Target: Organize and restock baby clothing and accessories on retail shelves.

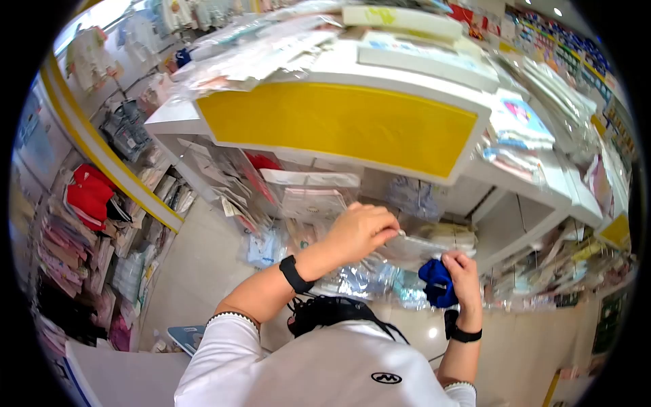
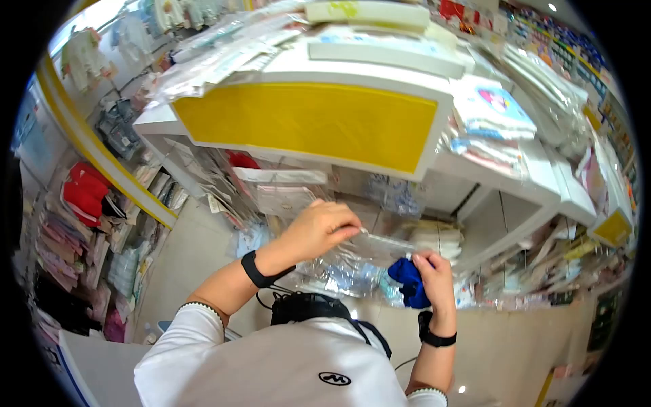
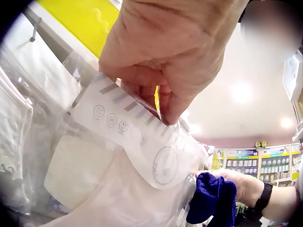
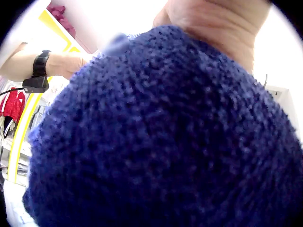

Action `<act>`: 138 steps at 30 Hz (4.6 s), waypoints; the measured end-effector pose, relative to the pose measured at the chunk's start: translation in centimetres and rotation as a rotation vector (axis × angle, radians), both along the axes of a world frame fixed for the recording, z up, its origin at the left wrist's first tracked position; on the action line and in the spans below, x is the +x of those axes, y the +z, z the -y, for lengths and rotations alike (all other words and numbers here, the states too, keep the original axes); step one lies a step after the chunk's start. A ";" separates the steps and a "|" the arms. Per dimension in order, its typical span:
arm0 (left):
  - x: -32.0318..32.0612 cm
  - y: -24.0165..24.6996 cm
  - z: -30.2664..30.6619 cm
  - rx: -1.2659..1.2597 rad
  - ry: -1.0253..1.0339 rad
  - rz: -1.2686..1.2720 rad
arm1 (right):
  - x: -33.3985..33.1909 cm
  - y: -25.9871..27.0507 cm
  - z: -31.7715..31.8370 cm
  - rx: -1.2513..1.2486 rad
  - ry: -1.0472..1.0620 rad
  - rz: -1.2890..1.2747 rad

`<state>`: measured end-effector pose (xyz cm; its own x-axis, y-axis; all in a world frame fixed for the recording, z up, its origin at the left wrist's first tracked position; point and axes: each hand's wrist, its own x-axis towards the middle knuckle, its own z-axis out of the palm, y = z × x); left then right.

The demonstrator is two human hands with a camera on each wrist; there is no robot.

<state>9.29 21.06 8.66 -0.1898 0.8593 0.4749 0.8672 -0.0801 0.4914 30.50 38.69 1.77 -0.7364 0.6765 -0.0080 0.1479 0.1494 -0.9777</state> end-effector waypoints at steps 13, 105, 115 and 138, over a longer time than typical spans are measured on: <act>-0.3 -0.6 -3.6 0.077 -0.036 0.136 | 0.2 0.3 0.5 -0.060 -0.156 -0.055; 14.4 3.2 -22.7 0.000 -0.226 -0.060 | 13.8 0.5 -15.0 -0.005 -0.506 -0.319; 13.9 2.9 -23.1 0.049 -0.249 -0.086 | 13.9 0.4 -14.8 -0.048 -0.479 -0.331; 9.5 -2.2 -29.4 0.348 0.298 -0.378 | 14.1 -3.7 -12.2 -0.205 -0.546 -0.227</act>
<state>18.81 50.50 6.41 -0.1617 0.5769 0.8007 0.9868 0.0923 0.1328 44.61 50.86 -1.93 -0.2836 0.9570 -0.0613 -0.0646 -0.0828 -0.9945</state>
